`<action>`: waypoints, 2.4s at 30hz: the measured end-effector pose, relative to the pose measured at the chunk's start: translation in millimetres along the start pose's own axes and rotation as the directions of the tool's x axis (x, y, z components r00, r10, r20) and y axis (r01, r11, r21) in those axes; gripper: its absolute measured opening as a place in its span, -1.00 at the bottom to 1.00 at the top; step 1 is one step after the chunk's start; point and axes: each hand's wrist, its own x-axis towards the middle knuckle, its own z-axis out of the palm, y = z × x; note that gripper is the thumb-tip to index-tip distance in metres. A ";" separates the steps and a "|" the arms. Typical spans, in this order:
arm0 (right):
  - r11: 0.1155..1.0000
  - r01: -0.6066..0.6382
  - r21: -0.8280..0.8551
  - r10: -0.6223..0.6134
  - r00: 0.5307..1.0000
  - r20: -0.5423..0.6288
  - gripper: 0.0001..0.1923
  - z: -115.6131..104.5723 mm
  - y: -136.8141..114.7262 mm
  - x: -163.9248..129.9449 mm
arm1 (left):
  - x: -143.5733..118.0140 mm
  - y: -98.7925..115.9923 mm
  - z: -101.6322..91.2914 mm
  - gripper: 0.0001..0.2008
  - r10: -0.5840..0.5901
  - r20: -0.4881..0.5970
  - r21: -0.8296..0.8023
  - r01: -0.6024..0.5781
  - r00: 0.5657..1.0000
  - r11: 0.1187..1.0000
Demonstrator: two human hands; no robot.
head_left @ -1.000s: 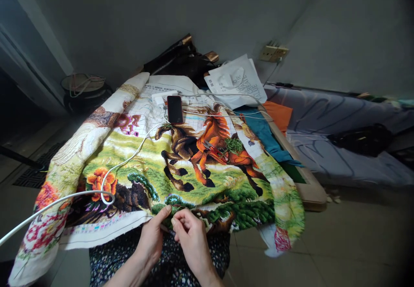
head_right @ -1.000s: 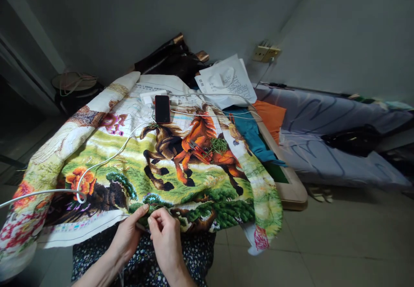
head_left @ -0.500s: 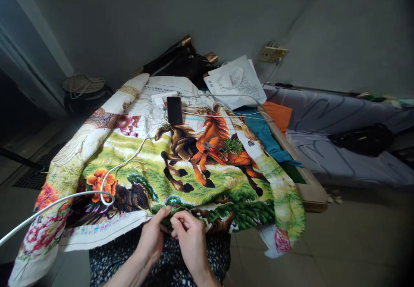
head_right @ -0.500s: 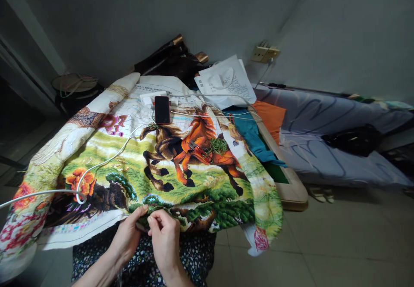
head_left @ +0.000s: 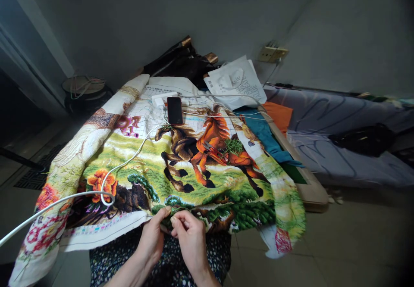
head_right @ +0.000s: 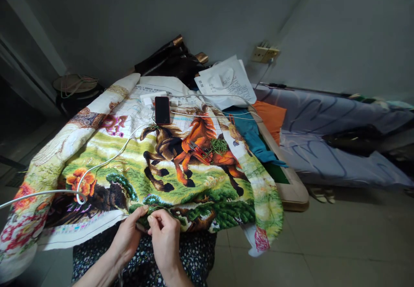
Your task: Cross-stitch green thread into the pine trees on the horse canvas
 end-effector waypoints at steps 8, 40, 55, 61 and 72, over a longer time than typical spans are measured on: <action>0.998 0.053 -0.016 -0.053 0.999 -0.013 -0.81 -5.1 -10.3 5.8 | -4.6 0.3 -2.1 -0.81 -0.007 0.094 -0.038 0.010 0.996 0.999; 0.876 0.449 -0.175 -0.395 0.877 0.275 -0.82 -42.3 -46.4 46.3 | -9.6 2.3 -0.8 -0.52 0.087 0.177 -0.078 -0.074 0.980 0.994; 0.767 0.052 0.640 -0.091 0.995 0.028 -0.72 -60.5 -32.2 55.4 | -9.0 -0.9 -4.4 -0.74 -0.068 0.133 -0.031 0.072 0.989 0.997; 0.976 0.214 -0.038 -0.189 0.920 0.345 -0.83 -57.4 -33.2 33.3 | -6.8 -3.9 -6.1 -0.74 -0.057 0.136 -0.060 0.066 0.989 0.996; 0.830 0.377 -0.411 -0.206 0.892 0.402 -0.74 -48.6 -45.2 30.1 | -6.1 -3.6 -7.8 -0.79 -0.061 0.127 -0.079 0.072 0.990 0.994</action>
